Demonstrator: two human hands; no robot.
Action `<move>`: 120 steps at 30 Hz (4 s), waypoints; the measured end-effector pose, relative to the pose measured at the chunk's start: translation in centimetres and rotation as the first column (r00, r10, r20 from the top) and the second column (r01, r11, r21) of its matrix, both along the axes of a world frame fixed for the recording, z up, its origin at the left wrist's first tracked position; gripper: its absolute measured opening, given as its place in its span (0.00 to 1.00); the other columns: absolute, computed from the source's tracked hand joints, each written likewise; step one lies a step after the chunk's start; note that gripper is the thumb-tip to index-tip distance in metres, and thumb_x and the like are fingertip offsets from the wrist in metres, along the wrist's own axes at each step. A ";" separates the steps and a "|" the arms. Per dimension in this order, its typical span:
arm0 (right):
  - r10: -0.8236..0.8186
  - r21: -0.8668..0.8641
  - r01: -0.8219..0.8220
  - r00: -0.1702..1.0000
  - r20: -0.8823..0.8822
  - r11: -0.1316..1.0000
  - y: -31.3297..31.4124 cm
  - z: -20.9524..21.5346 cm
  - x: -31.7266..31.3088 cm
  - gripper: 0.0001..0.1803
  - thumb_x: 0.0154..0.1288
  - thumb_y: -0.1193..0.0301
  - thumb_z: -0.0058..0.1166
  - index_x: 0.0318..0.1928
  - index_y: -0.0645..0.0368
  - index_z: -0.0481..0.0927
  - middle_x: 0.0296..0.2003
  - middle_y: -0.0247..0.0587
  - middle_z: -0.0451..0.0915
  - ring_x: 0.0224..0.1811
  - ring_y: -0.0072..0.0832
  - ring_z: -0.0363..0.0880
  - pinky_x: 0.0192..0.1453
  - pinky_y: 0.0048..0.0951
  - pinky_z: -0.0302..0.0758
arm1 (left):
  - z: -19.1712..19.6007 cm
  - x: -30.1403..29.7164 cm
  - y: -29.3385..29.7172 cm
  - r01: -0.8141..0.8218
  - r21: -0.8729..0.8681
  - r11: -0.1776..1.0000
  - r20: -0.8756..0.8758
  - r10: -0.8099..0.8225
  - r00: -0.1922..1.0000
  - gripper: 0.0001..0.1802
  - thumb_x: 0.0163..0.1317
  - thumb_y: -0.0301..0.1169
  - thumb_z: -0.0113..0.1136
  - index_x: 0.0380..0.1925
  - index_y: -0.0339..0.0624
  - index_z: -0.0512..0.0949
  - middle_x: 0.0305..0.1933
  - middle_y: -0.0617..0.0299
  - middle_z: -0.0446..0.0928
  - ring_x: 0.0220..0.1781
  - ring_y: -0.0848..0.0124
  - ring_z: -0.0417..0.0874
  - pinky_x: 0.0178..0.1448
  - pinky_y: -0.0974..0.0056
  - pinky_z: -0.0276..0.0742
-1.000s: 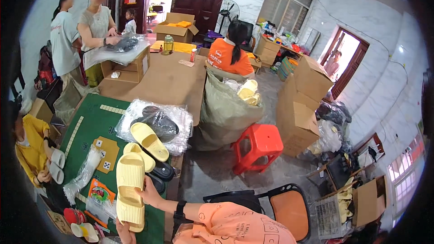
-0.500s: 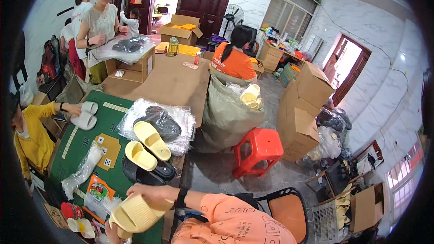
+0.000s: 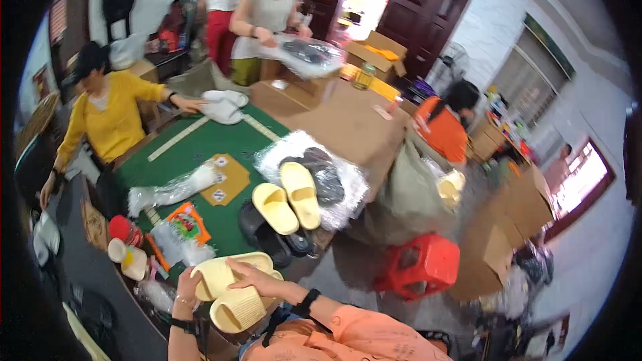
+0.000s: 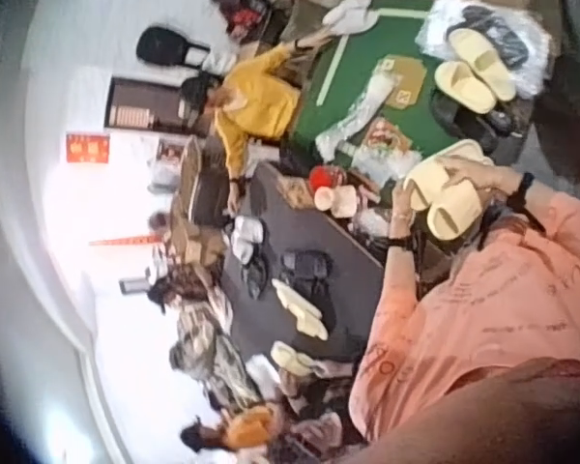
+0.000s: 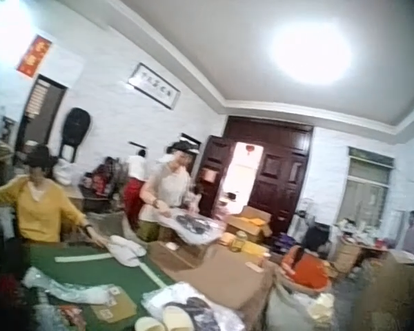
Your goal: The recorder is packing yellow and black sandals into plastic bags and boxes alongside other workers in a warehouse environment.
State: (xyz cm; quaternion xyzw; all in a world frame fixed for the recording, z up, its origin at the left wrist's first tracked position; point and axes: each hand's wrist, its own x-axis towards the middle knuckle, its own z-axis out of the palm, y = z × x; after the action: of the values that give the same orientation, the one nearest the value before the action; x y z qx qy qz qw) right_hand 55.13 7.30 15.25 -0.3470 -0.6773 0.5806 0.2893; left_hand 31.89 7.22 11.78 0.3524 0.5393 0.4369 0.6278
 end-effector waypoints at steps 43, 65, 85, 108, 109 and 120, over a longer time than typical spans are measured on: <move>-0.251 0.228 0.147 0.799 0.546 0.963 -2.9 -13.6 -7.5 0.13 0.50 0.77 0.39 0.38 0.67 0.67 0.34 0.63 0.67 0.39 0.51 0.67 0.39 0.45 0.65 | -9.9 -3.4 -4.6 0.081 -0.075 0.994 -0.995 -0.080 0.053 0.24 0.46 0.27 0.52 0.48 0.42 0.67 0.58 0.51 0.57 0.57 0.51 0.59 0.60 0.57 0.56; -0.314 0.154 0.274 0.820 0.479 0.949 12.6 -12.9 -14.6 0.12 0.53 0.68 0.46 0.31 0.68 0.71 0.25 0.55 0.75 0.29 0.47 0.75 0.32 0.42 0.70 | -6.6 1.4 -3.0 -0.112 -0.073 0.991 -0.974 -0.047 0.220 0.27 0.46 0.25 0.55 0.50 0.51 0.65 0.64 0.54 0.44 0.63 0.51 0.46 0.58 0.43 0.47; -0.315 -0.167 0.412 0.853 0.416 0.896 14.2 -16.8 -15.4 0.08 0.49 0.69 0.50 0.24 0.61 0.75 0.18 0.38 0.76 0.18 0.23 0.75 0.23 0.24 0.70 | -7.9 -0.2 -4.5 -0.106 -0.003 0.994 -0.927 0.037 0.372 0.25 0.42 0.24 0.56 0.46 0.41 0.68 0.58 0.49 0.53 0.60 0.53 0.55 0.60 0.54 0.53; -0.317 -0.264 0.372 0.921 0.229 0.890 15.9 -15.1 -11.8 0.11 0.52 0.67 0.52 0.25 0.64 0.74 0.18 0.37 0.74 0.17 0.22 0.74 0.20 0.22 0.71 | -7.9 -0.7 -4.3 0.021 0.103 0.994 -0.895 0.083 0.438 0.30 0.41 0.24 0.55 0.50 0.38 0.64 0.55 0.43 0.59 0.57 0.49 0.58 0.60 0.54 0.54; -0.275 -0.326 0.363 0.918 0.286 0.873 15.7 -14.7 -11.8 0.11 0.54 0.66 0.50 0.26 0.64 0.74 0.18 0.37 0.74 0.18 0.22 0.74 0.20 0.21 0.71 | -8.9 -0.7 -4.1 0.015 0.067 0.998 -0.915 0.055 0.399 0.28 0.44 0.26 0.55 0.50 0.39 0.65 0.56 0.44 0.57 0.58 0.49 0.57 0.61 0.55 0.54; -0.228 -0.163 0.301 0.906 0.357 0.940 14.3 -16.8 -16.3 0.14 0.54 0.67 0.51 0.38 0.64 0.70 0.25 0.38 0.75 0.21 0.25 0.74 0.28 0.24 0.71 | -8.1 -0.6 -5.9 -0.027 -0.148 0.989 -0.915 -0.127 0.383 0.22 0.49 0.32 0.53 0.47 0.39 0.69 0.62 0.49 0.48 0.61 0.53 0.53 0.63 0.58 0.50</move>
State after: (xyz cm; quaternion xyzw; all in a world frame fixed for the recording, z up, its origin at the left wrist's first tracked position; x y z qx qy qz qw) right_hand 38.85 21.56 -1.56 -0.5583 -0.5961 0.5382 0.2082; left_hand 31.28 1.28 3.72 0.5069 0.8148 0.1105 0.2588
